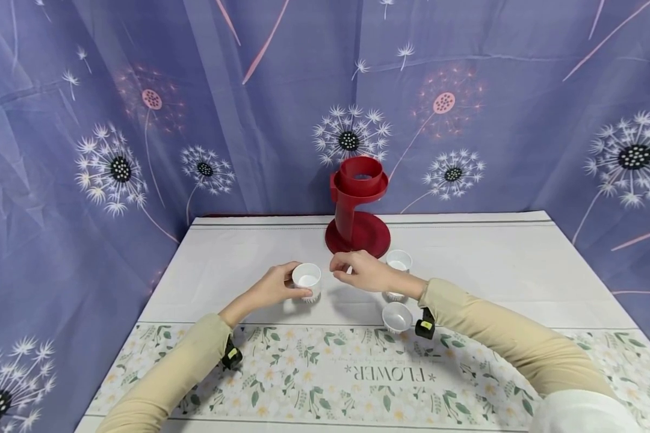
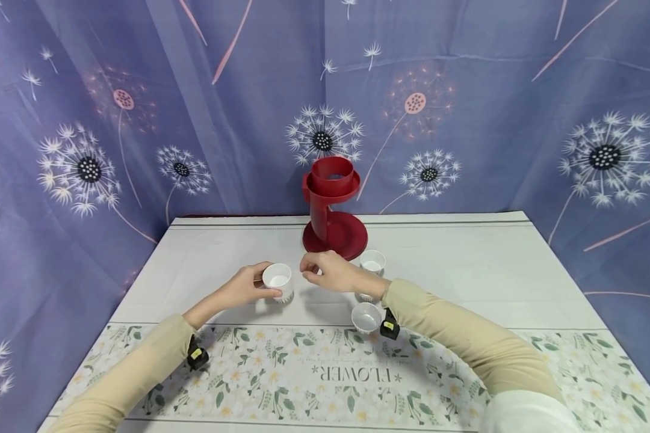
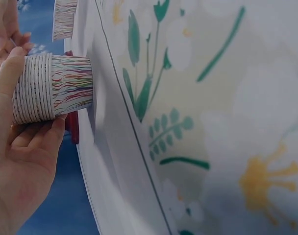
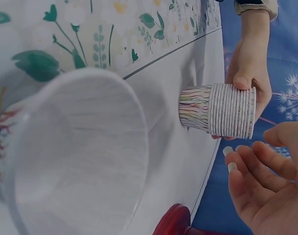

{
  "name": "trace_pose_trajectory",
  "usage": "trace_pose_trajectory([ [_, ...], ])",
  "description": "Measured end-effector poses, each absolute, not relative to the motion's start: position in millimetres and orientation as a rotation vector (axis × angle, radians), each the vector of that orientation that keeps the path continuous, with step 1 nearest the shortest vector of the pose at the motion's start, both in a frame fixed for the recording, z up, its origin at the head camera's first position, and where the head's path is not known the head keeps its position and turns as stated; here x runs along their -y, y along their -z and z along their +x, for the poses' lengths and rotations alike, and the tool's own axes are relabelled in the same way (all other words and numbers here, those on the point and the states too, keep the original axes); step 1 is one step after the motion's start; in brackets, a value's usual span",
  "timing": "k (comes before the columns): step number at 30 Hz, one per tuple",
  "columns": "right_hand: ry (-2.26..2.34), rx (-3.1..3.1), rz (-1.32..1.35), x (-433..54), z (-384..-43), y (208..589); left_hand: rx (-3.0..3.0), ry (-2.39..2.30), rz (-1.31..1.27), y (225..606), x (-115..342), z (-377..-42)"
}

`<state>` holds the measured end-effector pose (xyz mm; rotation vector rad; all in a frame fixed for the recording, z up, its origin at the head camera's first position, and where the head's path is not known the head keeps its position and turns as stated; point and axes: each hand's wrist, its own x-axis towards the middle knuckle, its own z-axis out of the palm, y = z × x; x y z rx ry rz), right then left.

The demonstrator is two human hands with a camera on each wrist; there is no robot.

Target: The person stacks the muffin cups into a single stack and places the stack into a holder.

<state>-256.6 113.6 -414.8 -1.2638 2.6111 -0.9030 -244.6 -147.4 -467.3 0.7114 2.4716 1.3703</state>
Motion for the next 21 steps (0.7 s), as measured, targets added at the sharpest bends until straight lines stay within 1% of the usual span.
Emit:
trace_pose_trajectory([
  [12, 0.933, -2.626, -1.233, -124.8, -255.5, 416.4, -2.466, -1.382, 0.715, 467.5, 147.4, -244.9],
  [21, 0.917, -2.581, -1.244, -133.9, -252.1, 410.5, -2.466, -1.380, 0.711, 468.6, 147.2, -245.2],
])
